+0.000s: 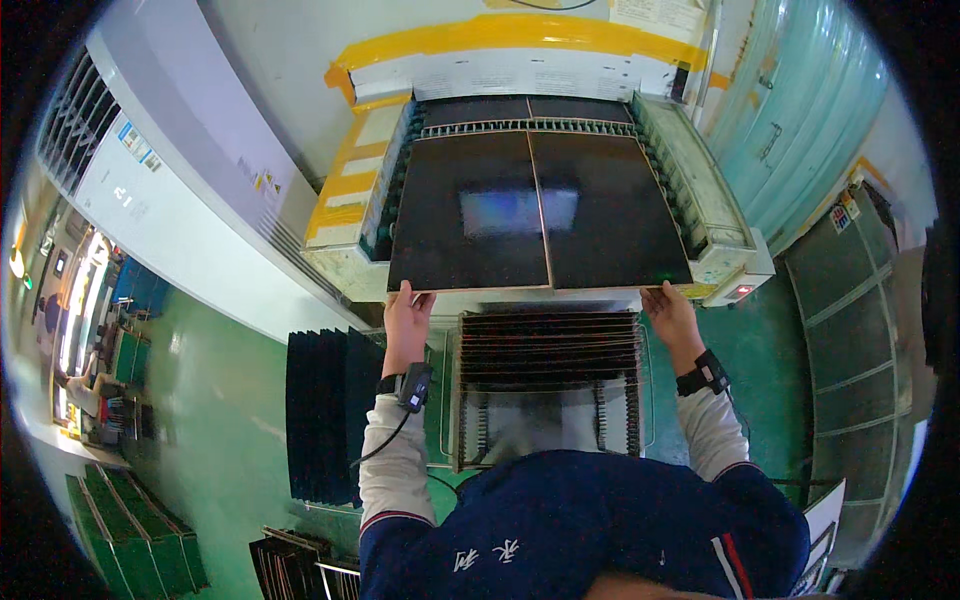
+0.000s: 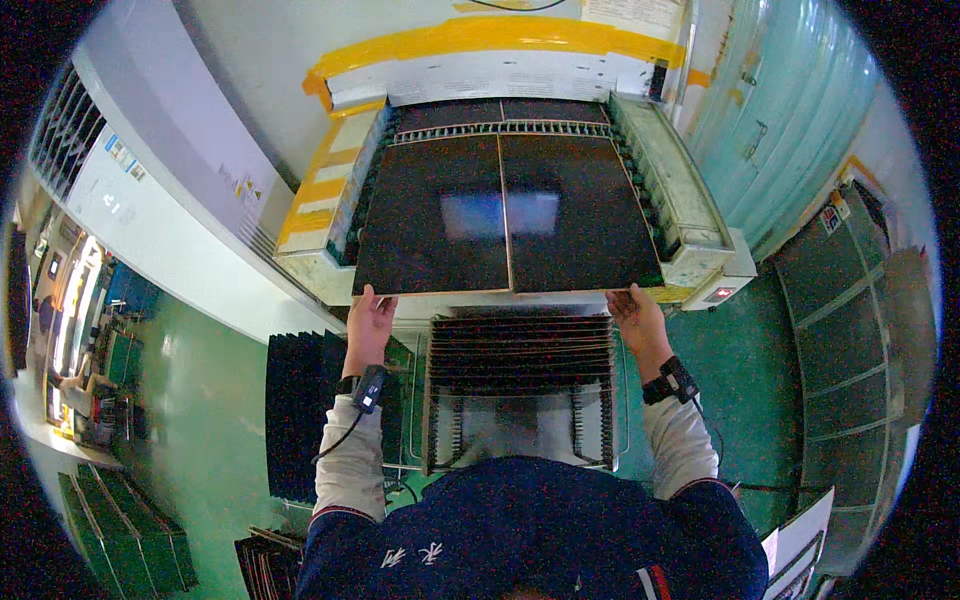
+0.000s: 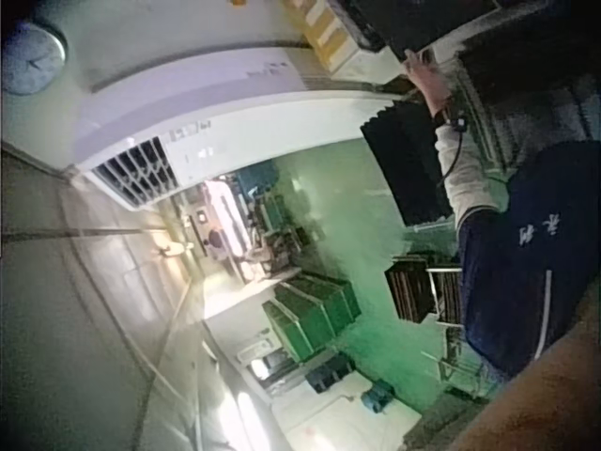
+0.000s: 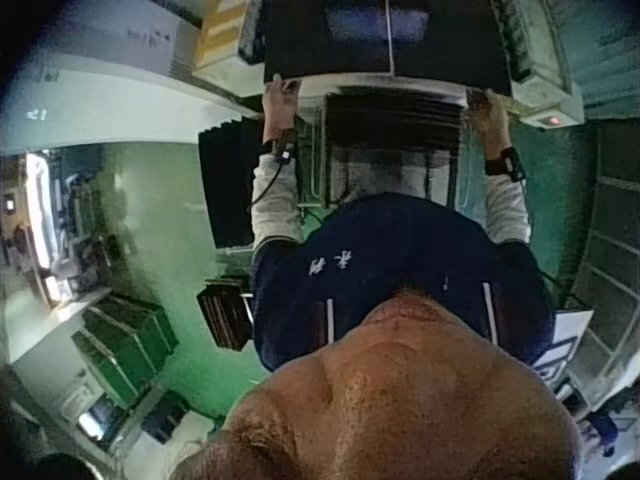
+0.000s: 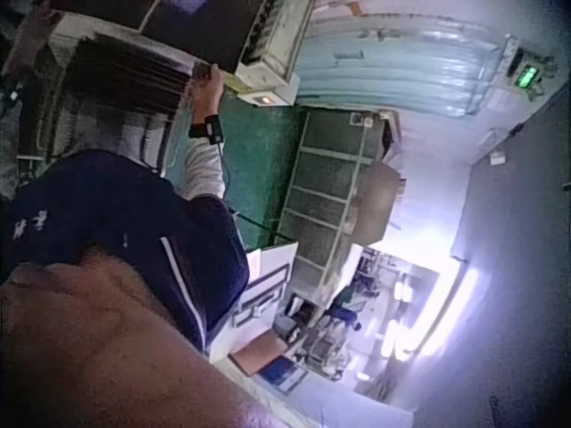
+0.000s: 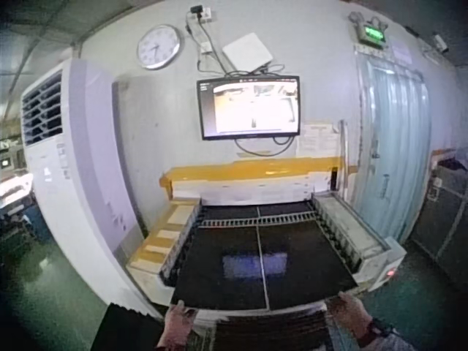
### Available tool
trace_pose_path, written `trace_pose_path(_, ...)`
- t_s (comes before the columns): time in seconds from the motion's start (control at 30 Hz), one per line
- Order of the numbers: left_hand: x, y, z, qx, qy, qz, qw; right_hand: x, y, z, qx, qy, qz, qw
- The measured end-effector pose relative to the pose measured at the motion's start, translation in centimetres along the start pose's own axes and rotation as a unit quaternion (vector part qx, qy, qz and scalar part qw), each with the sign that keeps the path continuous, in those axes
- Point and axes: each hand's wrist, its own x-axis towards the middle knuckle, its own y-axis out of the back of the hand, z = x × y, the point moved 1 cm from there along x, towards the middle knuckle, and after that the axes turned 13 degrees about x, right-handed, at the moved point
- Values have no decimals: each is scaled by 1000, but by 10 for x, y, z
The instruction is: Taking dark sheets from a storage rack and loading them onto a roller conveyor for processing.
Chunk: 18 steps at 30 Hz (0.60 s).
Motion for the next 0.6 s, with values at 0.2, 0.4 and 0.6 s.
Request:
trace_pose_path(0.2, 7, -9, 3, 8, 4, -8, 1000, 17, -5, -6, 5, 11, 13, 1000)
trace_pose_path(0.4, 15, -7, 4, 18, 9, -12, 1000, 23, -14, -7, 9, -7, 21, 1000)
trace_pose_path(0.6, 19, -11, 3, 27, 11, 5, 1000, 29, -14, -8, 1, -1, 15, 1000)
